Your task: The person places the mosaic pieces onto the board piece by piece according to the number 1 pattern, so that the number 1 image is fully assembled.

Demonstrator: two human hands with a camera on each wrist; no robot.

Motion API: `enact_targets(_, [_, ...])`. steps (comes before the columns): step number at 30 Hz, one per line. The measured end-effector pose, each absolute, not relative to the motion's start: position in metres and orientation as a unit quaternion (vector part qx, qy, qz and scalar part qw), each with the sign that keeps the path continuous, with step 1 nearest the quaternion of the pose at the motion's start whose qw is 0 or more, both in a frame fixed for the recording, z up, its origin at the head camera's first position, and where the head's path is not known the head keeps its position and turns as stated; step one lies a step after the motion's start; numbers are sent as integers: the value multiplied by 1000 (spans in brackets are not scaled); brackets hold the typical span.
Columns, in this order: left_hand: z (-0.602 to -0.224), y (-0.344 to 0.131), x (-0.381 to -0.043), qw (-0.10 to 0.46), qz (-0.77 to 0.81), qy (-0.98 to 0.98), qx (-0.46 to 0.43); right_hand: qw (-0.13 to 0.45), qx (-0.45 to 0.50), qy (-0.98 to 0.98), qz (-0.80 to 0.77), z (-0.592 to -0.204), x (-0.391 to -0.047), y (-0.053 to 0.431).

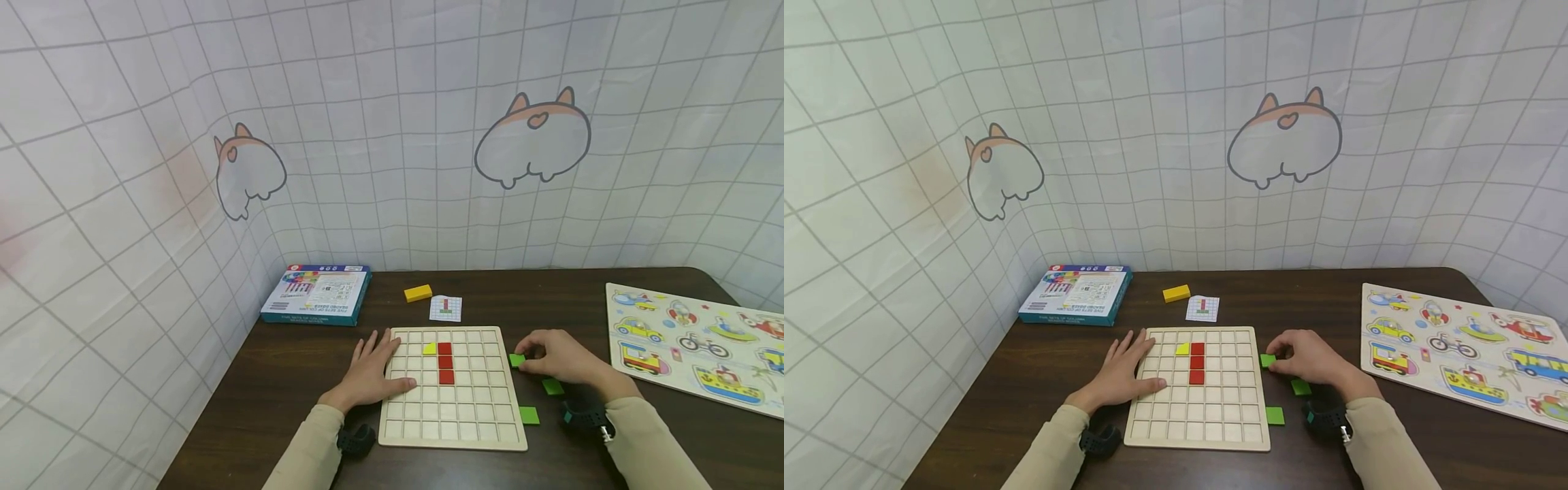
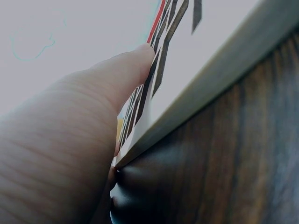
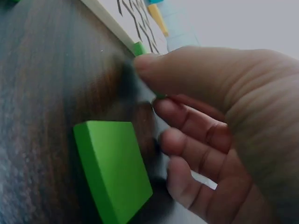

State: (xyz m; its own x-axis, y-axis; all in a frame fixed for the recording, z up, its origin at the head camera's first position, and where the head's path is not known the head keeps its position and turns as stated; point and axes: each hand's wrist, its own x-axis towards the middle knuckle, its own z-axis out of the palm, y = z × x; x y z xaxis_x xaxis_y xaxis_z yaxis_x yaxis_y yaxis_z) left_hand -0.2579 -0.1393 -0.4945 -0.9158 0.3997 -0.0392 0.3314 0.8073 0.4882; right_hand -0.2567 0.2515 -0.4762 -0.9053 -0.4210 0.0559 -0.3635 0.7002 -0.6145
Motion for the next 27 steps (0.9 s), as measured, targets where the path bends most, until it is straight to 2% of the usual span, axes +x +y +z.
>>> enact_targets(15, [-496, -140, -258, 66, 244, 947, 198, -14, -199, 901, -385, -478, -254, 240])
enact_targets(27, [-496, -140, -259, 66, 247, 947, 195, -22, -223, 864, -450, -477, -252, 217])
